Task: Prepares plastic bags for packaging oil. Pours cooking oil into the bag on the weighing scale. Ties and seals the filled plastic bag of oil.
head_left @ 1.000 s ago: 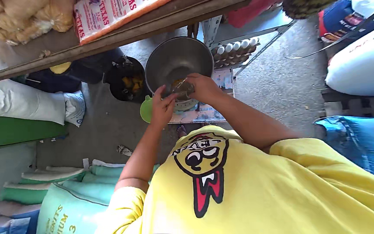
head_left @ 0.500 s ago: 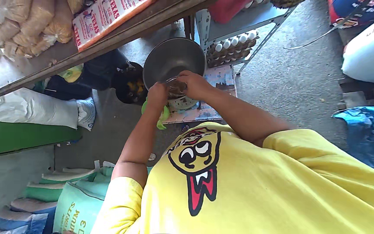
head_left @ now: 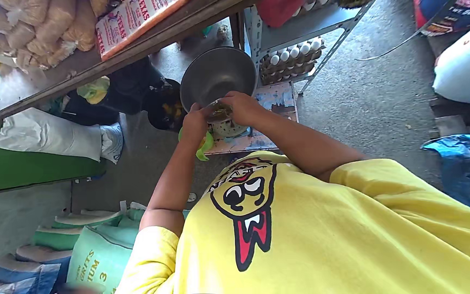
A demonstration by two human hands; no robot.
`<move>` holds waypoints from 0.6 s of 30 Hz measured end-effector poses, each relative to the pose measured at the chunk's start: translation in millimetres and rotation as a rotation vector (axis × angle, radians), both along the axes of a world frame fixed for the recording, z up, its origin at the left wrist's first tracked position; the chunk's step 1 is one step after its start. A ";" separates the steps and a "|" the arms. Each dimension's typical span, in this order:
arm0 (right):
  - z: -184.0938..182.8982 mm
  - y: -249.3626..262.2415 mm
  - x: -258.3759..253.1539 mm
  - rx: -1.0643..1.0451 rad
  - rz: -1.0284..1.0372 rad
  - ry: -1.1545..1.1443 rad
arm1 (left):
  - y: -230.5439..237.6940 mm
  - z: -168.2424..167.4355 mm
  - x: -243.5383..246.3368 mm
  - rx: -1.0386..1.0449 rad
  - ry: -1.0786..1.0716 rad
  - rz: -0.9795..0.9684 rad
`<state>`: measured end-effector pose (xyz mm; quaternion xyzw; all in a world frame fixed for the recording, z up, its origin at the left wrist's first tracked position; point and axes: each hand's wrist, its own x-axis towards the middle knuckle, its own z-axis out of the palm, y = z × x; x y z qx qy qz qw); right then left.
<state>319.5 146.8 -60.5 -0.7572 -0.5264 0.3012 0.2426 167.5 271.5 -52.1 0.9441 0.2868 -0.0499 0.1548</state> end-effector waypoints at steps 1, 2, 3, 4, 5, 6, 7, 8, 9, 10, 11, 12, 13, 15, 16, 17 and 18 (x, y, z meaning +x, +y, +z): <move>0.5 -0.1 -1.6 0.012 0.006 -0.003 | -0.1 -0.5 0.6 0.002 0.040 -0.028; 0.2 -0.1 -3.0 0.022 0.011 -0.008 | -0.5 -0.1 2.2 0.001 0.095 -0.044; 0.0 0.0 -4.3 0.025 0.018 -0.016 | -0.7 0.8 4.5 0.000 0.160 -0.051; -0.6 0.1 -5.1 0.031 0.025 -0.022 | -0.8 1.9 7.2 0.005 0.223 -0.054; -1.1 0.0 -5.4 0.037 0.034 -0.028 | -0.9 3.1 10.5 0.015 0.285 -0.056; -1.8 -0.3 -5.6 0.046 0.038 -0.032 | -1.1 4.0 14.0 0.028 0.342 -0.057; -2.5 -0.7 -6.0 0.053 0.041 -0.030 | -1.1 4.0 17.1 0.042 0.388 -0.057; -3.0 -1.0 -6.2 0.059 0.043 -0.029 | -0.9 3.6 19.5 0.057 0.420 -0.059; -2.8 -1.5 -6.3 0.062 0.041 -0.025 | -0.9 4.1 21.6 0.067 0.442 -0.061; -1.8 -2.3 -6.3 0.061 0.038 -0.017 | -1.2 5.5 23.3 0.073 0.458 -0.067; -0.8 -3.4 -6.2 0.065 0.034 -0.008 | -1.0 7.3 24.2 0.075 0.461 -0.077; -1.2 -4.1 -5.7 0.071 0.029 -0.007 | -0.1 8.8 23.6 0.075 0.446 -0.093; -1.9 -4.8 -4.9 0.074 0.027 -0.009 | 1.8 9.0 21.6 0.078 0.419 -0.117; -2.7 -5.6 -3.5 0.067 0.019 -0.010 | 8.0 7.3 14.7 0.086 0.344 -0.182; -2.2 -6.2 -3.4 0.061 0.013 -0.008 | 10.8 6.3 11.1 0.082 0.312 -0.204; -1.2 -7.0 -3.8 0.055 0.006 -0.007 | 12.9 5.3 7.6 0.070 0.284 -0.216; 0.0 -7.6 -4.2 0.044 0.002 -0.008 | 13.7 5.3 4.7 0.057 0.261 -0.219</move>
